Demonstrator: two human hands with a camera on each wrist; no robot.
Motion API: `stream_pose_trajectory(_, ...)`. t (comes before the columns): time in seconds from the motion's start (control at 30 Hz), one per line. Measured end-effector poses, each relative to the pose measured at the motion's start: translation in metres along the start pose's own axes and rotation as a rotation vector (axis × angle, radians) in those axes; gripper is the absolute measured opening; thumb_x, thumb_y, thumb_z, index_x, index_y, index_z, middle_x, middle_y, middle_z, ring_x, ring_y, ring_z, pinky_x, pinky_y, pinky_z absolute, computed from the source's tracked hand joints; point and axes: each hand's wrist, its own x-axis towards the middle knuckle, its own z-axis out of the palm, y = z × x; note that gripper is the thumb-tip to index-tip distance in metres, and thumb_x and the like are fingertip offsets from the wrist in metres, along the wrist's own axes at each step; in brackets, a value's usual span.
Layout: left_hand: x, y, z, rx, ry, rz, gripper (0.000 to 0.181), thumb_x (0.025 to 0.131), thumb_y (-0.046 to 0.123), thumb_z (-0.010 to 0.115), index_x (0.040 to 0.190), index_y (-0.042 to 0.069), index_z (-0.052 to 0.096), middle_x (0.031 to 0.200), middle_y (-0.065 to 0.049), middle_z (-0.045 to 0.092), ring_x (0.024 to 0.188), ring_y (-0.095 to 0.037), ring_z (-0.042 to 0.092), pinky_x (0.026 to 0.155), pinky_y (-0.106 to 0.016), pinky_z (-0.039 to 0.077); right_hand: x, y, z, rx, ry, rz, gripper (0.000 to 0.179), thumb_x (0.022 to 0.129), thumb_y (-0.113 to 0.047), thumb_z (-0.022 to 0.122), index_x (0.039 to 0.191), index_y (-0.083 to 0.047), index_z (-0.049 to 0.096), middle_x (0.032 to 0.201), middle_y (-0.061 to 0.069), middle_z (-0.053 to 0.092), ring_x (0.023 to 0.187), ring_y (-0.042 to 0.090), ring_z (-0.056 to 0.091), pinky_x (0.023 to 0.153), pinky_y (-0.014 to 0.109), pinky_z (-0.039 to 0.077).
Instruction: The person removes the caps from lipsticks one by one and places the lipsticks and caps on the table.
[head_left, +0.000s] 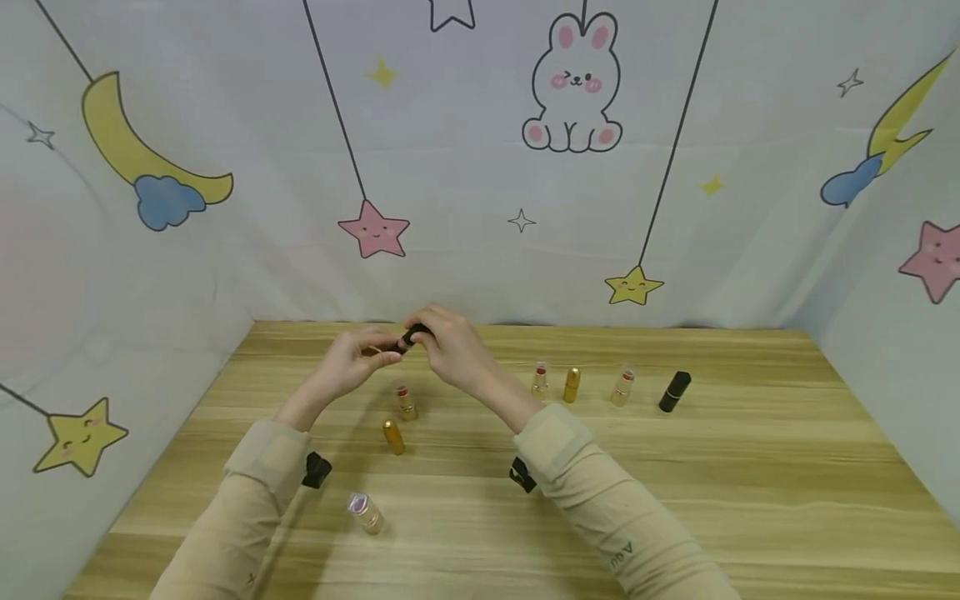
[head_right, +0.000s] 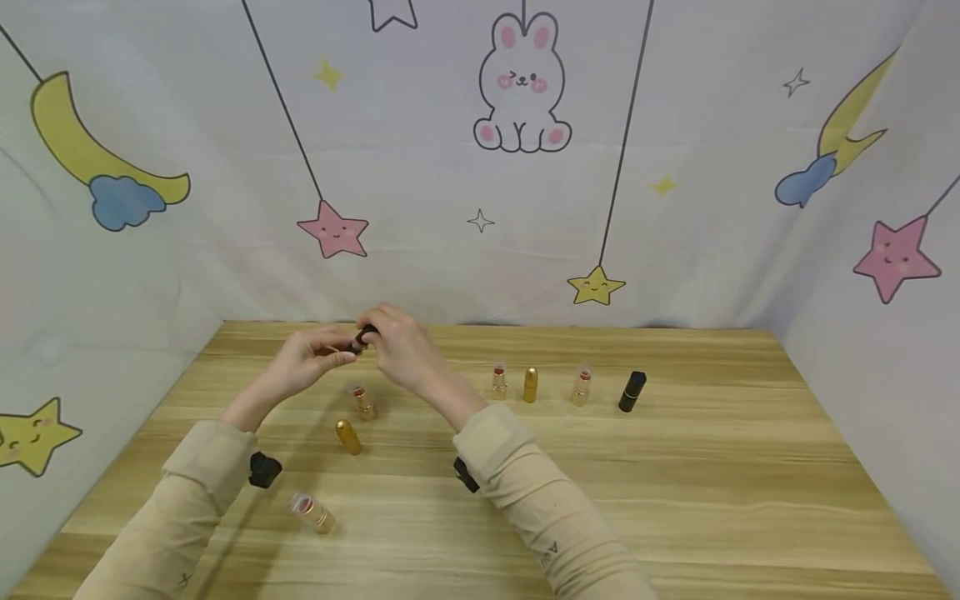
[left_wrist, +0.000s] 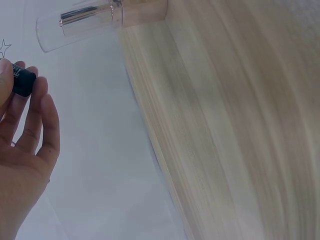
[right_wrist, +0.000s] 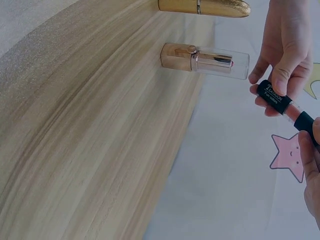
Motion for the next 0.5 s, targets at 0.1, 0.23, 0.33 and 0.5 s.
stream_pose_trajectory(0.1, -0.0006, -0.0015, -0.0004, 0.002, -0.003, -0.006, 0.029, 0.092, 0.014, 0.062, 0.119, 0.004, 0.067, 0.116, -0.014, 0.067, 0.101, -0.03, 0.066, 0.085, -0.044, 0.054, 0.0004, 0.0007, -0.0016, -0.01, 0.016, -0.002, 0.015, 0.095, -0.004, 0.056, 0.106, 0.001, 0.065, 0.1, 0.01, 0.067, 0.089, 0.019, 0.065, 0.076, 0.026, 0.054)
stream_pose_trajectory(0.23, -0.0017, -0.0033, -0.0011, -0.002, -0.008, -0.023, 0.031, 0.092, 0.014, 0.062, 0.121, 0.005, 0.066, 0.119, -0.015, 0.067, 0.104, -0.032, 0.064, 0.085, -0.045, 0.054, 0.0015, 0.0012, -0.0042, -0.02, 0.031, -0.013, 0.015, 0.095, -0.005, 0.056, 0.106, 0.0, 0.066, 0.1, 0.009, 0.067, 0.09, 0.019, 0.064, 0.077, 0.028, 0.053)
stream_pose_trajectory(0.33, -0.0022, -0.0043, -0.0015, 0.002, -0.011, -0.038, 0.031, 0.093, 0.016, 0.062, 0.122, 0.006, 0.066, 0.12, -0.015, 0.067, 0.105, -0.032, 0.064, 0.086, -0.045, 0.053, 0.0019, 0.0013, -0.0058, -0.019, 0.031, -0.024, 0.015, 0.095, -0.006, 0.056, 0.105, 0.0, 0.066, 0.1, 0.009, 0.067, 0.091, 0.019, 0.064, 0.077, 0.029, 0.053)
stream_pose_trajectory(0.5, -0.0023, -0.0056, -0.0013, 0.012, -0.006, -0.043, 0.031, 0.093, 0.017, 0.062, 0.121, 0.006, 0.066, 0.12, -0.015, 0.066, 0.105, -0.032, 0.064, 0.085, -0.046, 0.053, 0.0014, 0.0009, -0.0077, -0.017, 0.038, -0.013, 0.016, 0.095, -0.006, 0.056, 0.106, 0.0, 0.065, 0.101, 0.009, 0.067, 0.09, 0.019, 0.064, 0.077, 0.027, 0.053)
